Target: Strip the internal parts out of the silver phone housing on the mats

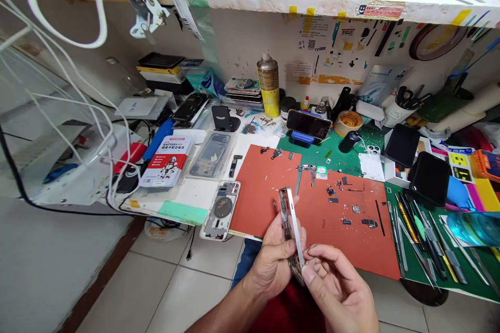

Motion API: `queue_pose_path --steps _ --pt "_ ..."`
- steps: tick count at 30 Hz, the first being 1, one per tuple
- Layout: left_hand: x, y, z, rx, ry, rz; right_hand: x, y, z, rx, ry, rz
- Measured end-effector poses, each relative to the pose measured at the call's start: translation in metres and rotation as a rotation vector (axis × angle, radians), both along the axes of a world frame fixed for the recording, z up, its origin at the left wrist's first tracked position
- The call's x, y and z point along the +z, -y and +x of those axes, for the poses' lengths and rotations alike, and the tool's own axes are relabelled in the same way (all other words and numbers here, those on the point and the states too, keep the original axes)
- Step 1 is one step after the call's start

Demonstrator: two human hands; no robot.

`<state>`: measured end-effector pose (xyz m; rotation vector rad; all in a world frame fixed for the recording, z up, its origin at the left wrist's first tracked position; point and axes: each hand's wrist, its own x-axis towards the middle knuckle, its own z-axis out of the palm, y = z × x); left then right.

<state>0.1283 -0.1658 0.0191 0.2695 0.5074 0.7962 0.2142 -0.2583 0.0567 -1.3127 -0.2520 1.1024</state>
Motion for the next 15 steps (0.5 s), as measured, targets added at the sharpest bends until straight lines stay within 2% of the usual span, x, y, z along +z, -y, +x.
queue_pose_path --steps 2,5,8,10,12,15 --pt "0.005 0.001 0.002 0.04 -0.058 -0.007 -0.007 0.001 -0.002 -0.042 0.243 0.006" --pt "0.012 0.005 0.004 0.126 -0.163 -0.011 -0.018 0.002 0.004 0.008 0.62 0.103" --pt "0.01 0.013 -0.001 0.174 -0.171 0.0 -0.018 -0.001 0.02 0.013 0.739 0.129" --pt "0.001 0.019 -0.01 0.124 -0.114 0.005 -0.01 -0.004 0.038 0.039 0.731 0.122" --pt "-0.01 0.021 -0.022 0.026 -0.068 -0.008 0.0 -0.007 0.059 0.143 0.711 0.134" --pt "-0.017 0.014 -0.035 -0.238 -0.099 -0.1 0.013 -0.011 0.093 0.356 0.691 0.144"
